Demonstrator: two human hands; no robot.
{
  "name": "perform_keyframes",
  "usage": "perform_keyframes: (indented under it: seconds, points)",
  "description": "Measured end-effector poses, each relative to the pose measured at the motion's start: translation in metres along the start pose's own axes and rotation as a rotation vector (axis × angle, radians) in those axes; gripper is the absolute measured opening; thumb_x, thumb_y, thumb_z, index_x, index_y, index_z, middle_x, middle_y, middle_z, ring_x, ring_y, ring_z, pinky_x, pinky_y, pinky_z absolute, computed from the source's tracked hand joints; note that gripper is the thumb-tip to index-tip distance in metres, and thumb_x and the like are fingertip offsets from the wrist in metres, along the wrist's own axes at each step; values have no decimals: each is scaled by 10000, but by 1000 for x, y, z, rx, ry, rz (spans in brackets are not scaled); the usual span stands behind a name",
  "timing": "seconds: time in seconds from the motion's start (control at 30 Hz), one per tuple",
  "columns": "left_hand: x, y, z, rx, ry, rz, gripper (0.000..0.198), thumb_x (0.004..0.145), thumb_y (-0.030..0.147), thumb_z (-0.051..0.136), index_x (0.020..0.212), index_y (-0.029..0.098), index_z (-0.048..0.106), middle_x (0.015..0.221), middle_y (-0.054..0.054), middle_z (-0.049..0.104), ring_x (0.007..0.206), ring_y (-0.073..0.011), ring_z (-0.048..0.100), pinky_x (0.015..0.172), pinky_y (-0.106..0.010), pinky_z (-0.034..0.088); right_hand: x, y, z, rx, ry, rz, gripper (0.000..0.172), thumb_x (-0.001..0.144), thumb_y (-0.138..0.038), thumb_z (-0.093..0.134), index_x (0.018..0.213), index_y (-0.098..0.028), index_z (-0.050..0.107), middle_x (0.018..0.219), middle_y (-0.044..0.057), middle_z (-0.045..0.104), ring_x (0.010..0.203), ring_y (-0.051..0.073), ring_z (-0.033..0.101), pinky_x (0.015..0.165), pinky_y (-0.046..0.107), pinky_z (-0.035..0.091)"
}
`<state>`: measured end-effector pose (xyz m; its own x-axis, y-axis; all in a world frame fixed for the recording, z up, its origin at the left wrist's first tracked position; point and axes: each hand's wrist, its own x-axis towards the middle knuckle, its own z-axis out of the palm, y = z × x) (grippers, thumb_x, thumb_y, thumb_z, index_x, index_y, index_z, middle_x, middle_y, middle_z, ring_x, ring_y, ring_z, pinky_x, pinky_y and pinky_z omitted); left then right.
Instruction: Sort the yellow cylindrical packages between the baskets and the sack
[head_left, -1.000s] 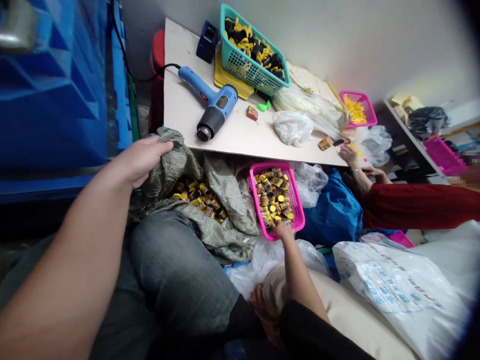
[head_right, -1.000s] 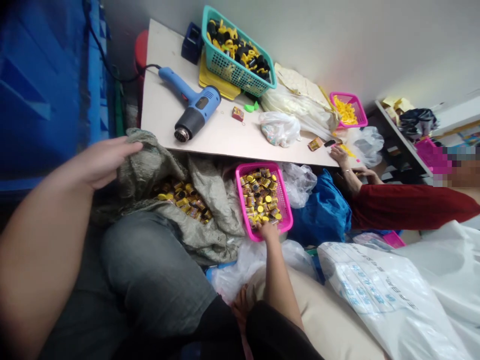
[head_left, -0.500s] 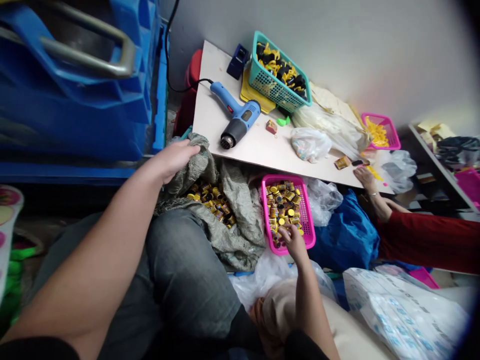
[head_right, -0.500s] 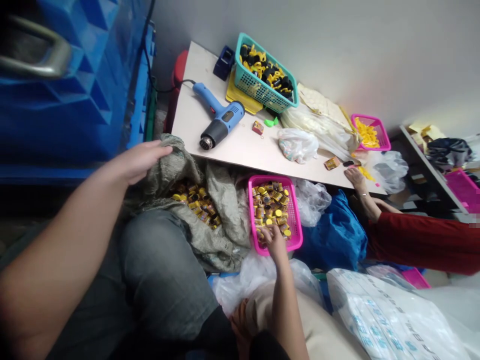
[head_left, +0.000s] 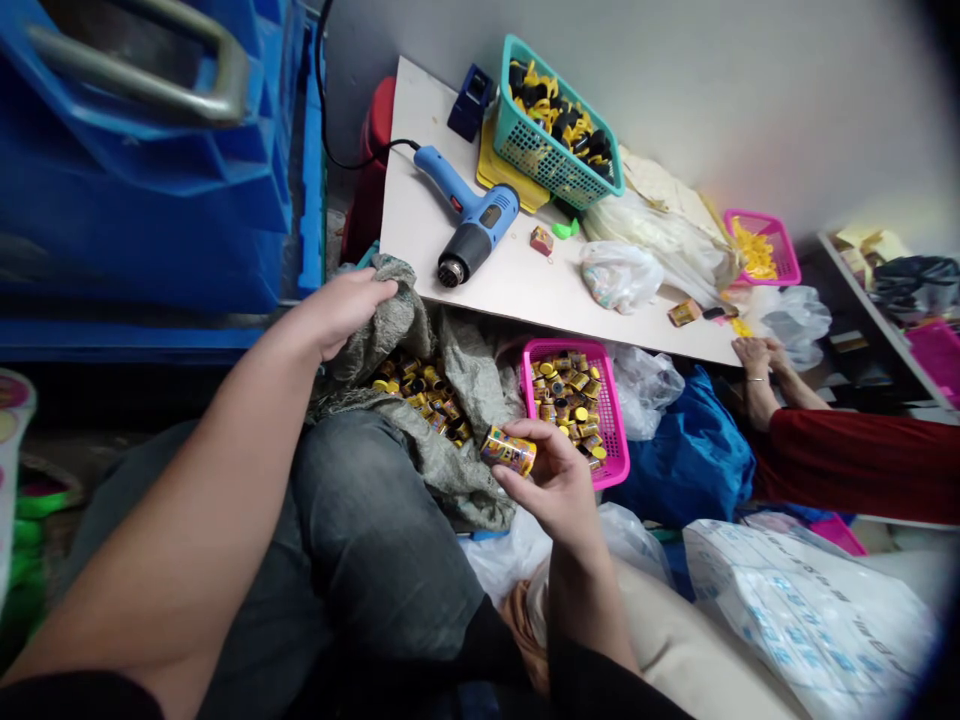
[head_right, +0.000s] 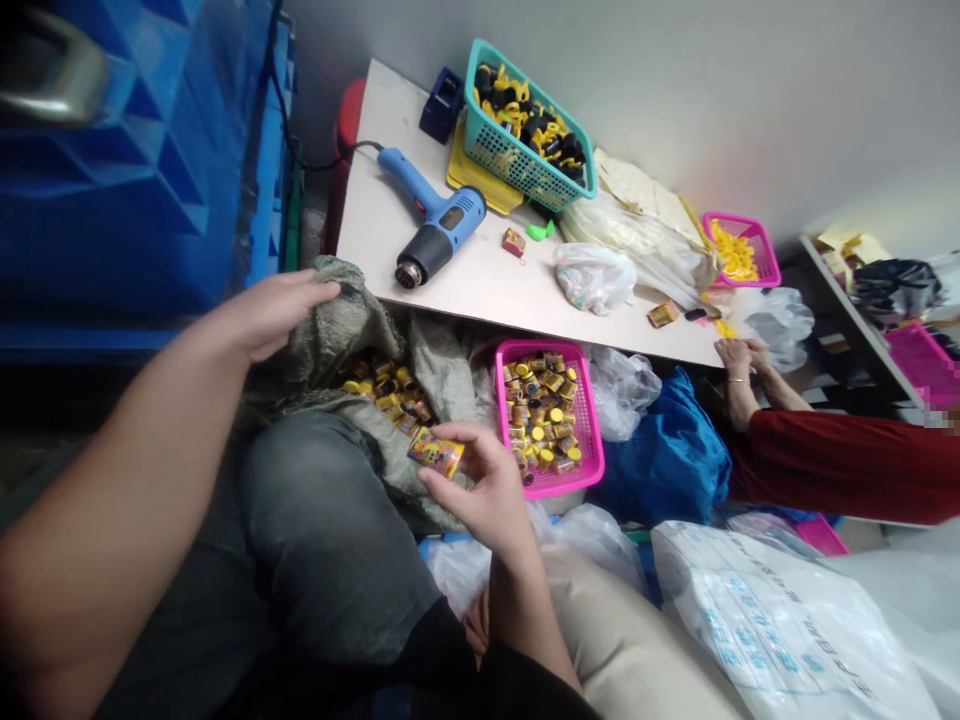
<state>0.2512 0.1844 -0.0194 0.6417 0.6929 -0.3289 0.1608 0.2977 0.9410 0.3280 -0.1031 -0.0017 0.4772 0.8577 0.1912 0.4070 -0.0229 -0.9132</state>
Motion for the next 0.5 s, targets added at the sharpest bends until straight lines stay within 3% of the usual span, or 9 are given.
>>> perform_keyframes:
  seconds: [0.17,0.33,0.5]
  points:
    - [3,-3,-1,-22,-8,-5,340,859,212,588,1181,153,677,1177,-63,715,1139,-238,652,1053,-362,463,3,2,4,-88,-7,-70,285,867,-214,722,1127,-185,608,1125,65,572,1103,129,568,945,221,513]
    - [6,-7,-3,67,64,54,385,783,243,687,1161,171,696,1258,-81,677,1236,-276,586,1074,-365,446,3,0,15,117,5,-98,363,878,-107,667,1135,-205,431,1202,64,550,1181,130,542,966,253,518]
    - [3,-3,-3,128,88,12,428,785,258,693,1209,199,677,1313,-65,647,1290,-275,543,1103,-353,414,5,-1,16,49,48,-228,300,846,-48,634,988,-174,402,1198,67,464,1034,107,563,875,225,534]
